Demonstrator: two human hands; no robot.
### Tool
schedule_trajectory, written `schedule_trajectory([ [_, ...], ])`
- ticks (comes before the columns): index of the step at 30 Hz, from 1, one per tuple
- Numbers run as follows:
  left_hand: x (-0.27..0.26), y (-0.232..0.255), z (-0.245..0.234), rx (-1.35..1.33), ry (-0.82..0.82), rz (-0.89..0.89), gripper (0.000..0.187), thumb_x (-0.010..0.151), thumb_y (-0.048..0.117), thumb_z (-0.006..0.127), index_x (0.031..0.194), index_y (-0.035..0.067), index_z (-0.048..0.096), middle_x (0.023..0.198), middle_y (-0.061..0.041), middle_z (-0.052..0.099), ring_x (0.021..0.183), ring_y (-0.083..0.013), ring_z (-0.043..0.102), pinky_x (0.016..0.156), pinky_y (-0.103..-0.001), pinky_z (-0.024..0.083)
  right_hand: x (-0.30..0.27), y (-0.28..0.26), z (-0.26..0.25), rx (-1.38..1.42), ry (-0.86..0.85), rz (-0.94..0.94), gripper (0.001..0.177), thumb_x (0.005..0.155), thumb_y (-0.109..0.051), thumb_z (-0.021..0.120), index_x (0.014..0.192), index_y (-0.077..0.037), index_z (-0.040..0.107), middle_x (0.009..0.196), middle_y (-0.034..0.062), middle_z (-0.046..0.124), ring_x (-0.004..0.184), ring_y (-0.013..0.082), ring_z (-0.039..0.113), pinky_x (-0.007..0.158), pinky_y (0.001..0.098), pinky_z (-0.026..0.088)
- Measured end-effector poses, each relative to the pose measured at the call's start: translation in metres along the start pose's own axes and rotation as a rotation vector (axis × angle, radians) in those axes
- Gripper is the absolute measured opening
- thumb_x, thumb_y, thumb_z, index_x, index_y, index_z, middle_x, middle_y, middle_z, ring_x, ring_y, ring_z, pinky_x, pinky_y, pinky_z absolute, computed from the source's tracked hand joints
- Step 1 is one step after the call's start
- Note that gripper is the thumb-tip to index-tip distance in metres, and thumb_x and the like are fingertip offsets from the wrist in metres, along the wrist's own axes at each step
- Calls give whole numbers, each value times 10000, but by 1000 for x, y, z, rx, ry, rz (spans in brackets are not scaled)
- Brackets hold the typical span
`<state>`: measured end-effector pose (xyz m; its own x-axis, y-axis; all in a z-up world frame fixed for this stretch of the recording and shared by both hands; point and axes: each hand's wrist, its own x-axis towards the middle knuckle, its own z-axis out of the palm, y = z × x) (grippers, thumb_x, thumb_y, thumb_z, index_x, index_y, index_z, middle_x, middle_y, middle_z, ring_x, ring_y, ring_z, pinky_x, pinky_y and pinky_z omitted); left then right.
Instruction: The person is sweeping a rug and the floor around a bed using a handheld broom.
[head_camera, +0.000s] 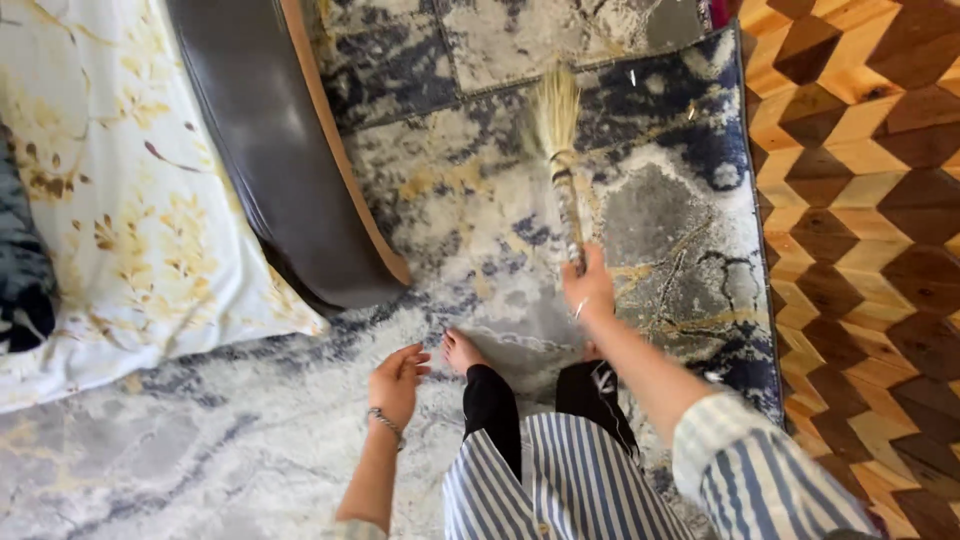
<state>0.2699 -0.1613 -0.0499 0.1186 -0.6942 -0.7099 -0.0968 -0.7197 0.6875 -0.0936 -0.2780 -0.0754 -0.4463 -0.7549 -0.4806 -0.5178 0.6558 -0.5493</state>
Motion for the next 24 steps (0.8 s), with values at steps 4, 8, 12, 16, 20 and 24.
schedule_trajectory([
  [4, 13, 28, -62, 106, 22, 4, 359, 987, 17, 477, 1295, 47, 659, 1035, -129, 789, 848, -180, 768, 732, -305, 586, -72, -8, 19, -53, -104, 99, 467, 917, -301, 682, 1347, -177, 549, 792, 143, 715, 670, 273, 690, 621, 428, 528],
  [8, 24, 84, -67, 296, 76, -97, 524, 973, 44, 486, 1481, 110, 378, 970, -140, 777, 790, -203, 748, 741, -334, 568, -125, 50, 60, 182, -339, 414, 516, 869, -284, 773, 1338, -214, 567, 699, 99, 635, 471, 179, 566, 427, 355, 459],
  [12, 65, 134, -42, 417, -86, 15, 271, 961, 138, 586, 1202, 15, 569, 919, -104, 801, 767, -174, 779, 726, -337, 594, -164, 45, 61, 215, -414, 480, 457, 864, -245, 761, 1291, -194, 607, 694, 56, 609, 429, 170, 544, 394, 347, 440],
  [16, 100, 243, 11, 402, -98, 227, 171, 942, 201, 647, 953, 38, 698, 803, -77, 764, 726, -163, 745, 698, -325, 579, -163, 25, 52, 162, -407, 502, 435, 876, -215, 736, 1287, -173, 600, 707, 59, 634, 421, 168, 558, 390, 346, 453],
  [20, 129, 348, 57, -178, -212, 314, 677, 862, 233, 771, 1425, 56, 441, 1214, -200, 739, 1021, -237, 697, 793, -385, 527, -147, -7, 34, 53, -496, 531, 433, 897, -214, 715, 1306, -182, 577, 713, 64, 653, 445, 155, 596, 413, 328, 478],
  [24, 167, 365, 63, -88, -237, 501, 1058, 932, 309, 783, 1581, 41, -8, 1625, -233, 173, 1452, -306, 252, 1102, -427, 387, -133, 6, 34, 86, -538, 559, 483, 899, -232, 722, 1350, -214, 553, 703, 130, 602, 438, 177, 536, 422, 362, 422],
])
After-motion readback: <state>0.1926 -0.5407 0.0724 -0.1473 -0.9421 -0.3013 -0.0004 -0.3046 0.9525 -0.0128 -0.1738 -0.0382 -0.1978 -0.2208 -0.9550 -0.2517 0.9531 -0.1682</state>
